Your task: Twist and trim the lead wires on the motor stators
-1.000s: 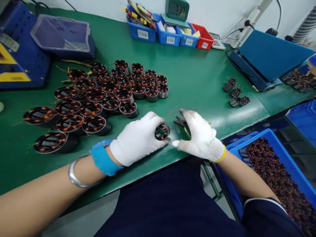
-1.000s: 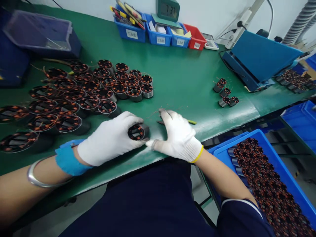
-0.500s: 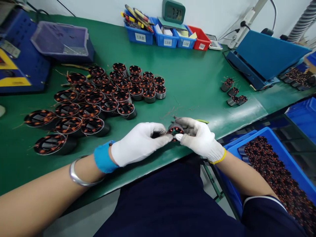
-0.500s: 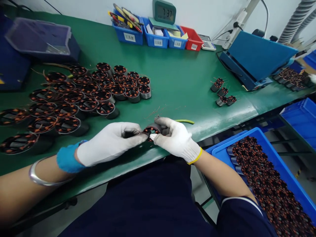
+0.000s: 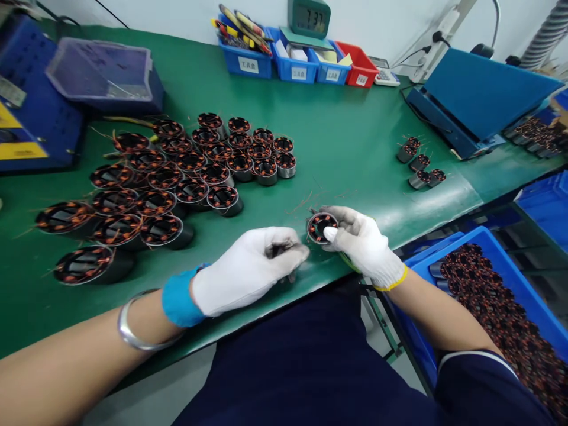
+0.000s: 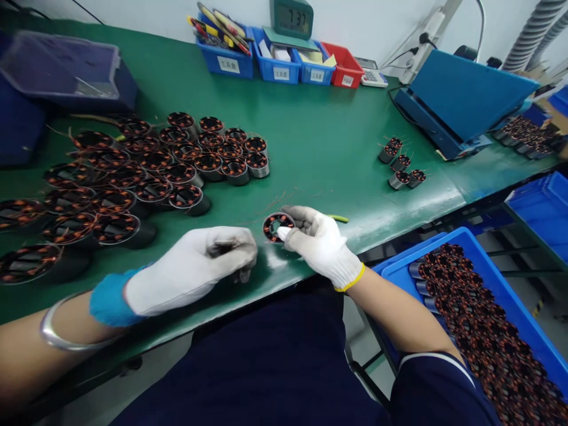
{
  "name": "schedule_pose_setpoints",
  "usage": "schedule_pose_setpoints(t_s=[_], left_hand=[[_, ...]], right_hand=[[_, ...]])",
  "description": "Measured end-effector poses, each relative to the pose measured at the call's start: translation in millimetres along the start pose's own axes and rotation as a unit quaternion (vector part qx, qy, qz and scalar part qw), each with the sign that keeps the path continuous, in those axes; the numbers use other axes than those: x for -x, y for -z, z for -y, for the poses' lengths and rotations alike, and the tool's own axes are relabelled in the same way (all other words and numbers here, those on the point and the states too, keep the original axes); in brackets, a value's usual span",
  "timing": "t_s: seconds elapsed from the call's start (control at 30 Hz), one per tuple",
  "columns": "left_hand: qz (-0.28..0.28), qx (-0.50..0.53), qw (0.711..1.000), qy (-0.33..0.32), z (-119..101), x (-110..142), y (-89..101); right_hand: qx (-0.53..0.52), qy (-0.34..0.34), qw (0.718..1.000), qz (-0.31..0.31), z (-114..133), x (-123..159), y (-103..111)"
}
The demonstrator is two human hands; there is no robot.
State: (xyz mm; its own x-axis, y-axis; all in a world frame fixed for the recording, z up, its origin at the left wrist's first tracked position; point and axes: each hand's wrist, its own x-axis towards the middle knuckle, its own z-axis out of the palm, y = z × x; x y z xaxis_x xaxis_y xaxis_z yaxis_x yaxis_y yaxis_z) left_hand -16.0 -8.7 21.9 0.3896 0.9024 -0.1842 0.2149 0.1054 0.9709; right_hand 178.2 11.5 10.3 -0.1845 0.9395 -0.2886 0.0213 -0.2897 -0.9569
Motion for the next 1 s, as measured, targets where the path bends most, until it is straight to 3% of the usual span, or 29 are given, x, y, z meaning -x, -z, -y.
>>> schedule_pose_setpoints(t_s=[0.1,0.13,0.27,0.33,0.4,0.47,0.53,0.57,0.63,0.7,0.77,0.87,1.0], left_hand=[[-0.106,0.025,0.994,-0.024,-3.2,1.4,3.0],[-0.114,0.014,0.993,-0.013,-3.1,-0.1,3.2],[-0.038,0.027,0.998,0.033,1.8,-7.2,-6.5],[-0.059,0.076,0.995,0.022,5.1,-6.8,-12.9],[-0.125,0.126,0.984,-0.021,8.1,-4.4,-14.6],[-0.220,0.184,0.954,-0.092,10.5,-2.8,-9.6],[-0.276,0.217,0.926,-0.139,12.0,-3.5,-0.1],[-0.267,0.204,0.931,-0.142,12.2,-4.6,4.4],[-0.186,0.112,0.970,-0.110,11.6,-6.8,9.5],[-0.113,0.009,0.991,-0.067,9.4,-7.5,6.9],[-0.115,-0.017,0.992,-0.044,6.3,-6.6,-0.3],[-0.208,0.057,0.974,-0.067,2.7,-5.9,-5.4],[-0.328,0.188,0.911,-0.165,4.9,-9.4,10.3]], right_hand=[[0.000,0.008,0.999,-0.033,-1.1,-2.0,4.3],[-0.004,0.010,0.999,-0.032,-1.4,-1.7,3.9],[-0.027,-0.004,1.000,0.000,-1.6,2.9,-5.8],[-0.033,-0.022,0.999,0.010,-0.4,5.8,-11.5],[-0.046,-0.031,0.998,0.018,1.0,8.6,-15.6],[-0.057,-0.024,0.998,0.025,1.5,11.2,-17.7],[-0.060,-0.013,0.998,0.024,0.3,13.2,-18.9],[-0.058,-0.011,0.998,0.021,-0.9,13.9,-19.4],[-0.057,-0.012,0.998,0.020,-3.7,14.7,-21.2],[-0.063,-0.011,0.998,0.024,-5.9,15.5,-24.0],[-0.075,-0.011,0.997,0.029,-6.6,17.3,-26.8],[-0.085,-0.017,0.995,0.041,-5.5,21.8,-28.9],[-0.101,-0.001,0.994,0.029,-5.1,25.9,-27.6]])
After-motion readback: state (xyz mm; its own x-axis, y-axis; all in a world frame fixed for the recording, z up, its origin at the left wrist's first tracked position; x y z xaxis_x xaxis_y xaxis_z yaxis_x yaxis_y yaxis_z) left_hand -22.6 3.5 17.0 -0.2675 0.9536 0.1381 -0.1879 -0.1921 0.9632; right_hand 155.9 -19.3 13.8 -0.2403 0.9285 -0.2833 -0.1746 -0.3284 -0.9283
